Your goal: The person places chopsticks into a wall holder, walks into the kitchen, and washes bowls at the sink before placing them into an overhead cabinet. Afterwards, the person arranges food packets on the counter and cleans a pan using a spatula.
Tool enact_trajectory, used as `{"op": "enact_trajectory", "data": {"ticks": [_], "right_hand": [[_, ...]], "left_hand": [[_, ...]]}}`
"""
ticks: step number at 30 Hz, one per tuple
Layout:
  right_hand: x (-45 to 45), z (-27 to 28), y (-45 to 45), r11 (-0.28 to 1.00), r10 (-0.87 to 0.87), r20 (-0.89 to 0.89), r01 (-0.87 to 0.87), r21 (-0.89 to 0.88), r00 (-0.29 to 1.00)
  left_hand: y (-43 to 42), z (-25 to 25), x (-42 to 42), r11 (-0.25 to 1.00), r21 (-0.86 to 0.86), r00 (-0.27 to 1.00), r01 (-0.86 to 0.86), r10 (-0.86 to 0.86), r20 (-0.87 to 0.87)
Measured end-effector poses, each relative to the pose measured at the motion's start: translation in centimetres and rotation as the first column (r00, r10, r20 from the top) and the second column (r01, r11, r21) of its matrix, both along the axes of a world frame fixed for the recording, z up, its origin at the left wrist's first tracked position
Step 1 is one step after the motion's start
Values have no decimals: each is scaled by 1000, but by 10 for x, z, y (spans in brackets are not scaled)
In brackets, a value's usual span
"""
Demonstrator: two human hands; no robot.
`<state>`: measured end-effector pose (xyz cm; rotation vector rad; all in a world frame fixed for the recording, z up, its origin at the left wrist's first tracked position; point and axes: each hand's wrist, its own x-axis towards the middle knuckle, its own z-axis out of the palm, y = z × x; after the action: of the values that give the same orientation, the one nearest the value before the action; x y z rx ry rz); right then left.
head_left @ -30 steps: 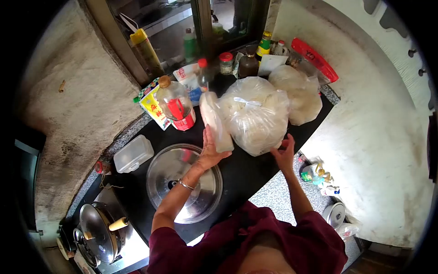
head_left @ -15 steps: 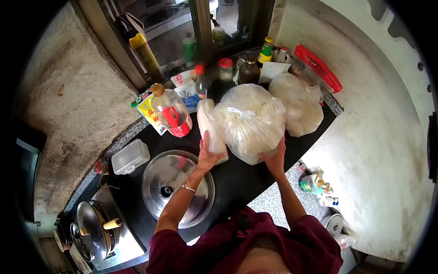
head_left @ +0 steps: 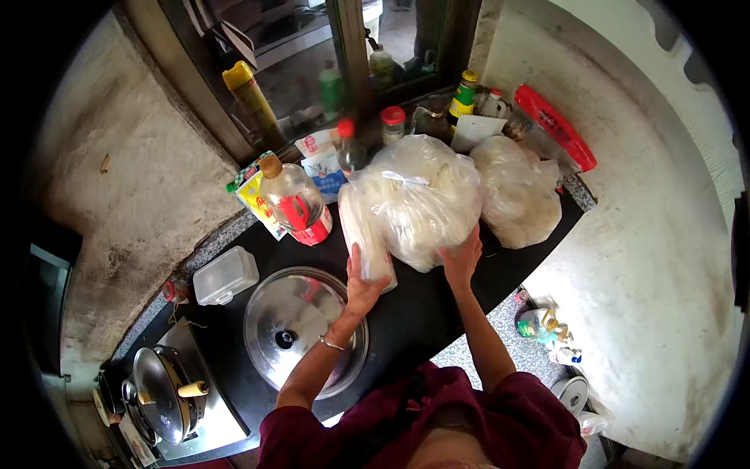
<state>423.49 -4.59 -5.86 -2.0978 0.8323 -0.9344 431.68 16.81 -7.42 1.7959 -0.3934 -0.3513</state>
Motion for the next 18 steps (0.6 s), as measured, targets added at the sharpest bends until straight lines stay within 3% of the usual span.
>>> {"op": "enact_trajectory", "data": {"ticks": [5, 8, 12, 13, 17, 18], "right_hand": [[14, -5, -17, 1000, 6, -13, -6, -9, 1000], [17, 1, -19, 1000, 21, -16, -21, 11, 1000], [16, 5, -24, 998, 51, -27, -52, -21, 998], [14, 11, -24, 997, 63, -80, -58, 58, 995], [-2, 15, -34, 980, 190, 3, -190, 63, 982], [-12, 16, -39, 982, 185, -16, -186, -30, 983]], "left_hand": [[1, -19, 2, 992, -130, 1000, 8, -4, 28], [0, -3, 0, 998, -65, 997, 16, -11, 82], [1, -23, 6, 995, -97, 1000, 14, -13, 13], [3, -25, 7, 995, -99, 1000, 20, -20, 1], [2, -23, 9, 970, -232, 997, 77, -79, -1], [4, -21, 7, 956, -285, 996, 75, -86, -27]]}}
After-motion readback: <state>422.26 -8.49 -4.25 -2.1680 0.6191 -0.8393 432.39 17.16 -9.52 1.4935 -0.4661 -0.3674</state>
